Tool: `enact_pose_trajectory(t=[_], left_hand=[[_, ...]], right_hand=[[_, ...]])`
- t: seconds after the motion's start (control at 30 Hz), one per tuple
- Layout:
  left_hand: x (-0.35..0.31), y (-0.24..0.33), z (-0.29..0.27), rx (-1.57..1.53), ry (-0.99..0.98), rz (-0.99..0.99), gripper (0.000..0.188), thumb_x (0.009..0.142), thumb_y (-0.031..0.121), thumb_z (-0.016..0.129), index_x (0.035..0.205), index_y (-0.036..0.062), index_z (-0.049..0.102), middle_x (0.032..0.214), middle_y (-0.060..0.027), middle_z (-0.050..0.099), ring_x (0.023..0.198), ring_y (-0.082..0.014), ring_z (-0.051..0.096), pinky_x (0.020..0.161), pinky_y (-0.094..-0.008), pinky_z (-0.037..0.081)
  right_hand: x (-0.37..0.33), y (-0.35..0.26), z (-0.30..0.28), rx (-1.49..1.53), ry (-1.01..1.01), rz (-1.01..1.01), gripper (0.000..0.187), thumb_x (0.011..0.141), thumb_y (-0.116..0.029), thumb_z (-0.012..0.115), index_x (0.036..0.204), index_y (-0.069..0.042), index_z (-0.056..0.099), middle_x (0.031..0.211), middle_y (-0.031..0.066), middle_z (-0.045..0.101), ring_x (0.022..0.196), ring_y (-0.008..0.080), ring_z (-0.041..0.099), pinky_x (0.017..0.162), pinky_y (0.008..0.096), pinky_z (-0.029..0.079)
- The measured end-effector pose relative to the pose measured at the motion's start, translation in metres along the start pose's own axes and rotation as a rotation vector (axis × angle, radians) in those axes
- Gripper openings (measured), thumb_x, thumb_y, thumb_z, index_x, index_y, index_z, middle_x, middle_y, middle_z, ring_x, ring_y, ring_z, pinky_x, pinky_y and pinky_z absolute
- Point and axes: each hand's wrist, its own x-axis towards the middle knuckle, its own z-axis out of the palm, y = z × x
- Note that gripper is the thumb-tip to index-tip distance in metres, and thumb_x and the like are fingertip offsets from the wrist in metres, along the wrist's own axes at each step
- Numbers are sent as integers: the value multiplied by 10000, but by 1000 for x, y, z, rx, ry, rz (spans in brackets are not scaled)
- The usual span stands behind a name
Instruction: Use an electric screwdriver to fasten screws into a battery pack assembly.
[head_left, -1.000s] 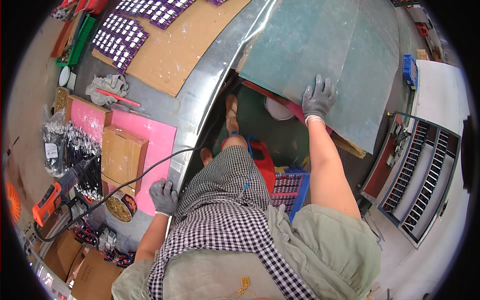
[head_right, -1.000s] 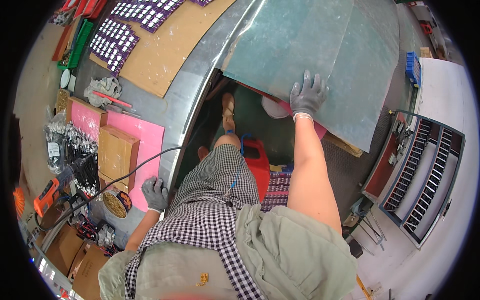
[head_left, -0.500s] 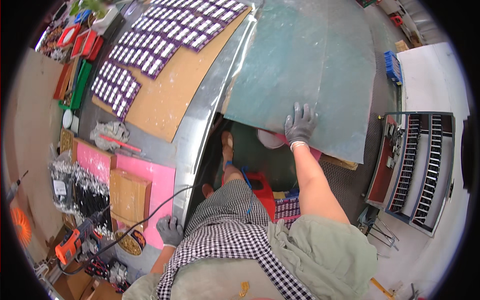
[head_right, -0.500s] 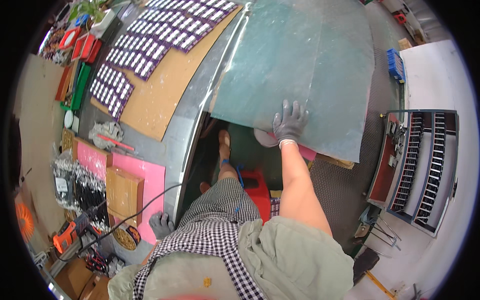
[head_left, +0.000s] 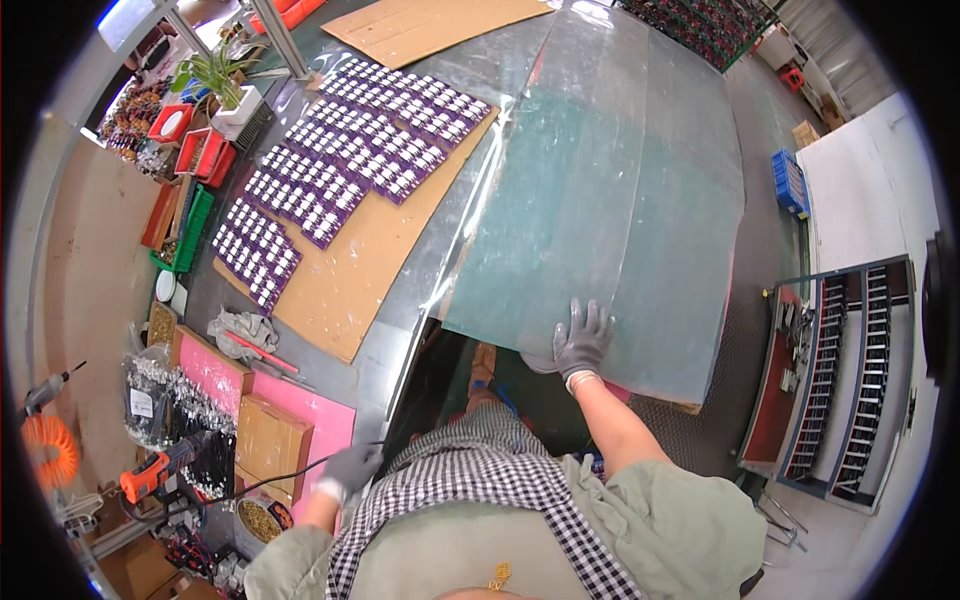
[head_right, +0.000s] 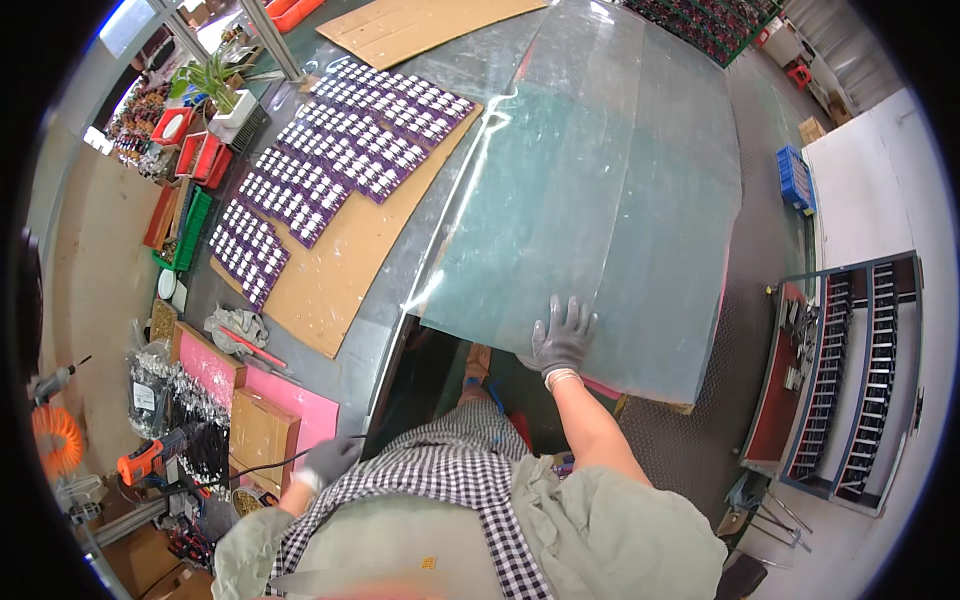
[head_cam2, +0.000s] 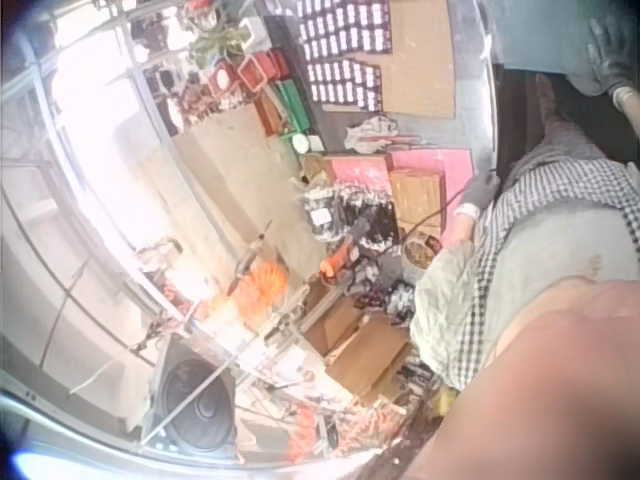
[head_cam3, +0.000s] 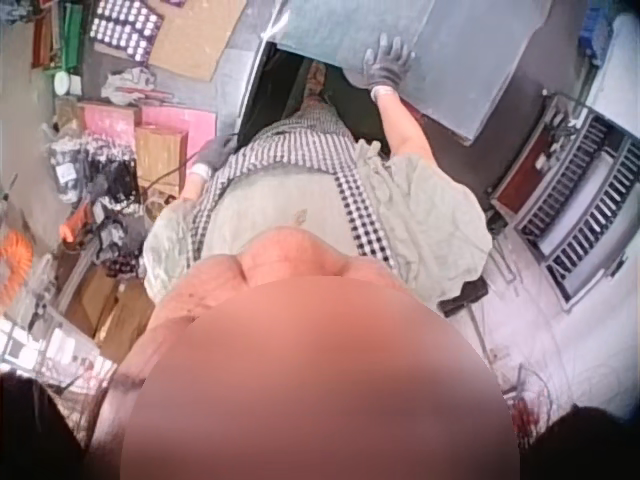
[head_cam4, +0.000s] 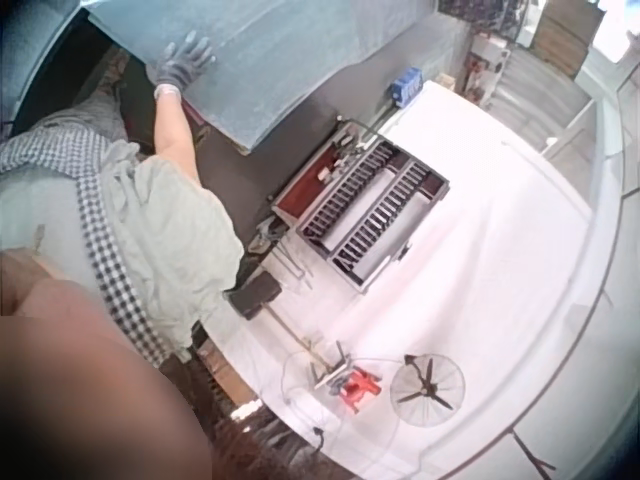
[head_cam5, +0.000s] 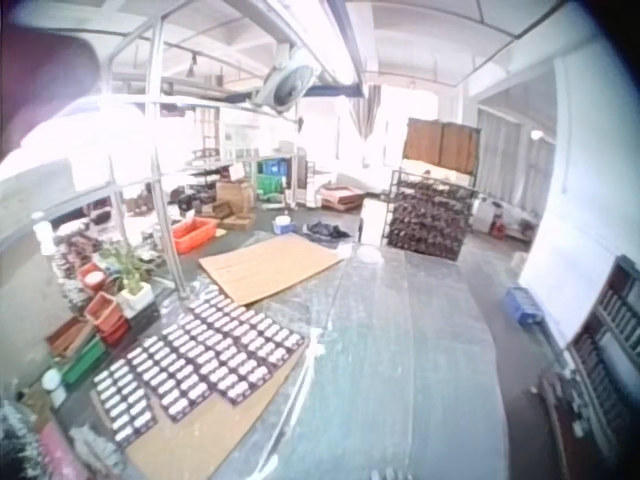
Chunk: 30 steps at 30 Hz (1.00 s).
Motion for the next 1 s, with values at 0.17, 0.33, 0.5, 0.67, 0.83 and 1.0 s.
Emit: enact_pose_trajectory(t=[0.17, 0.33, 0.5, 0.67, 0.83, 1.0], left_hand=[[70, 157, -113, -5, 364, 428, 314, 968, 306, 555, 1185, 86, 614, 1060, -225, 674, 972, -427, 643, 813, -505, 511], [143, 246, -135, -899, 151, 772, 530, 1021, 349, 553, 1428, 18, 478, 1246, -168, 628, 1154, -292, 626, 981, -395, 503], [122, 325, -111, -1850, -817, 832, 455, 1052, 432, 448, 1322, 76, 529, 1156, -121, 592, 1082, -250, 587, 1003, -390, 486], [213, 312, -156, -1596, -543, 1072, 277, 1067, 288, 413, 1011, 48, 538, 902, -42, 533, 881, -141, 529, 789, -291, 515], [226, 332, -240, -1700, -226, 974, 237, 1070, 350, 474, 946, 151, 499, 743, 54, 430, 714, -135, 464, 697, -290, 481], [207, 420, -143, -1525, -287, 745, 267, 1070, 384, 479, 998, 134, 535, 727, 32, 449, 698, -139, 486, 842, -343, 485]], right_hand=[[82, -23, -103, 119, -775, -73, 597, 892, -395, 586, 1425, -139, 509, 1394, 185, 526, 1307, 412, 464, 1147, 548, 316], [125, -83, -256, 674, 6, -597, 552, 858, -218, 664, 1363, -31, 543, 1406, 199, 522, 1323, 380, 473, 1120, 485, 374], [91, -110, -284, 566, 57, -672, 617, 857, -223, 661, 1410, -16, 483, 1478, 231, 452, 1383, 386, 426, 1163, 485, 329], [31, -52, -303, 1182, -399, -251, 483, 903, -136, 613, 1357, 13, 540, 1372, 235, 563, 1239, 379, 559, 1060, 460, 436], [-7, 2, -497, 289, 252, -190, 254, 681, -56, 649, 932, -95, 633, 988, 99, 682, 937, 276, 668, 869, 382, 522], [-48, -41, -531, 276, 699, 354, 231, 691, -96, 639, 907, -100, 560, 1017, 57, 649, 923, 273, 631, 853, 477, 543]])
